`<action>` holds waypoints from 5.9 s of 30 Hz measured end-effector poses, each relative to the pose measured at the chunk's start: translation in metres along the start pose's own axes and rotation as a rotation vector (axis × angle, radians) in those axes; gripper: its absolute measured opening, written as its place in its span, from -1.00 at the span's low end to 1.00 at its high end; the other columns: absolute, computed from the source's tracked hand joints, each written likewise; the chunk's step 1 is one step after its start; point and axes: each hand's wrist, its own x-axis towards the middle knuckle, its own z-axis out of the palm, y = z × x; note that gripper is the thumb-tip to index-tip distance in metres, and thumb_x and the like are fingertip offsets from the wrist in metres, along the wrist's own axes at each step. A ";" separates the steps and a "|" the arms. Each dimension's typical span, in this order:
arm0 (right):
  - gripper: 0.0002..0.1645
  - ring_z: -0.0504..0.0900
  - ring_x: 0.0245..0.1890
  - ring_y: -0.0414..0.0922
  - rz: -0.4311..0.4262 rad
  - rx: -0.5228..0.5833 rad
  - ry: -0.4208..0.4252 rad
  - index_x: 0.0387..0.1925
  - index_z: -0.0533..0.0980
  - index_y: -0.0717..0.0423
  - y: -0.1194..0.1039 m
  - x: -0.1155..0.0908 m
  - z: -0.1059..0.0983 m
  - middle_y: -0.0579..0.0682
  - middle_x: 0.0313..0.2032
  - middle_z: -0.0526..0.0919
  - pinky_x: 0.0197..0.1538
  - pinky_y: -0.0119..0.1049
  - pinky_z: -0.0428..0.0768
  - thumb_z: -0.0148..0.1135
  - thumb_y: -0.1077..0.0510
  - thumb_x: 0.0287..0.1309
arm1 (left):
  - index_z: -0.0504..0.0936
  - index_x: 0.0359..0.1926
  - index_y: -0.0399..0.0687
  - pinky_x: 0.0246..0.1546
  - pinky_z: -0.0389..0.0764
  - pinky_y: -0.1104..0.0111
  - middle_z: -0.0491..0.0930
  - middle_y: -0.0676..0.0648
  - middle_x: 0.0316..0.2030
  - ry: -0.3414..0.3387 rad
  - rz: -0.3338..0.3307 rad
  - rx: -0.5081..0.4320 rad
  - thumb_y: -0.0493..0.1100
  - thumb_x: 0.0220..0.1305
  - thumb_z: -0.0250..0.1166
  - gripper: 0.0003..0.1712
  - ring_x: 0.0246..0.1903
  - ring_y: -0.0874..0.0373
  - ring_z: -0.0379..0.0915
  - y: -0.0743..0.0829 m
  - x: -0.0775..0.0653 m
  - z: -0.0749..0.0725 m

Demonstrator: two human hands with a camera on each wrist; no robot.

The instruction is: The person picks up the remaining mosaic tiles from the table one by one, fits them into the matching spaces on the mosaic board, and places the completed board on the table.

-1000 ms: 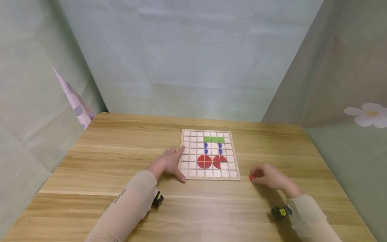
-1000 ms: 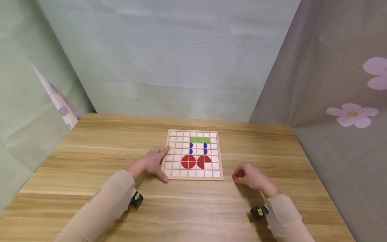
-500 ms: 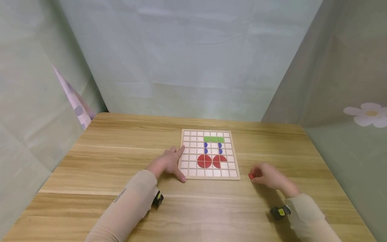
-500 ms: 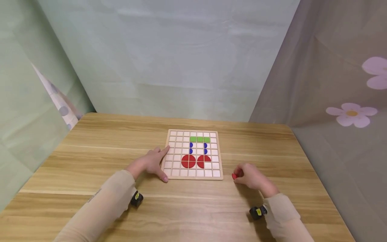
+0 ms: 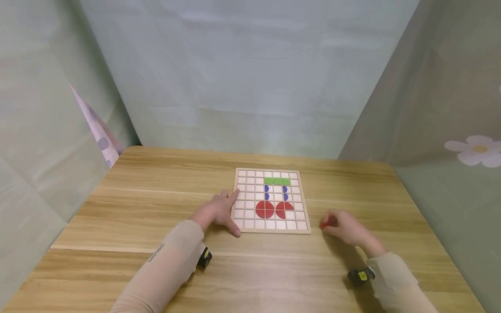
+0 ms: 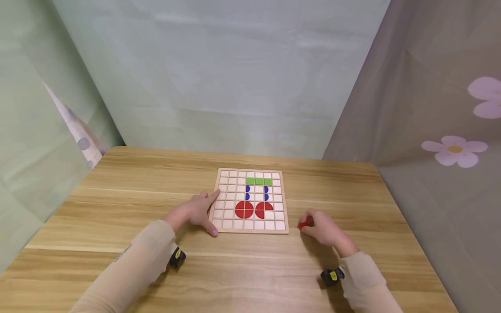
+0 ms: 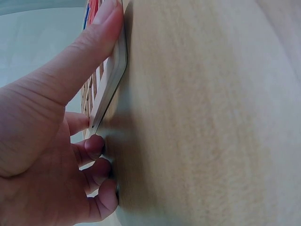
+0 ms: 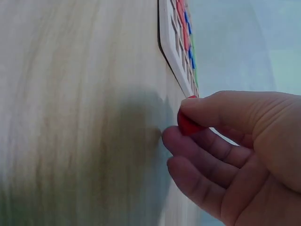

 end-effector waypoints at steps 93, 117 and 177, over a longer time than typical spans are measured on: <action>-0.77 0.61 -0.12 0.01 0.047 0.091 0.149 -0.13 0.60 0.17 -0.030 0.034 0.019 0.10 -0.15 0.67 0.01 -0.03 0.58 0.20 0.31 0.15 | -0.16 0.50 0.01 0.21 0.34 -0.08 0.13 -0.29 0.31 0.002 0.009 -0.018 0.24 -0.54 0.62 0.60 0.23 -0.18 0.13 0.000 0.000 -0.001; -0.77 0.58 -0.21 -0.11 0.091 0.148 0.114 -0.14 0.59 0.14 -0.040 0.041 0.028 0.02 -0.20 0.66 -0.11 -0.24 0.60 0.24 0.26 0.12 | -0.16 0.50 0.04 0.20 0.36 -0.05 0.14 -0.27 0.30 0.002 -0.001 -0.014 0.25 -0.52 0.62 0.59 0.23 -0.17 0.13 0.000 0.000 -0.001; -0.70 0.54 -0.27 -0.10 0.130 0.048 0.121 -0.13 0.59 0.19 -0.051 0.049 0.038 0.05 -0.25 0.62 -0.19 -0.24 0.58 0.33 0.19 0.05 | -0.16 0.50 0.01 0.24 0.30 -0.09 0.08 -0.32 0.34 -0.004 0.023 -0.033 0.24 -0.52 0.62 0.60 0.26 -0.22 0.09 0.001 -0.001 -0.001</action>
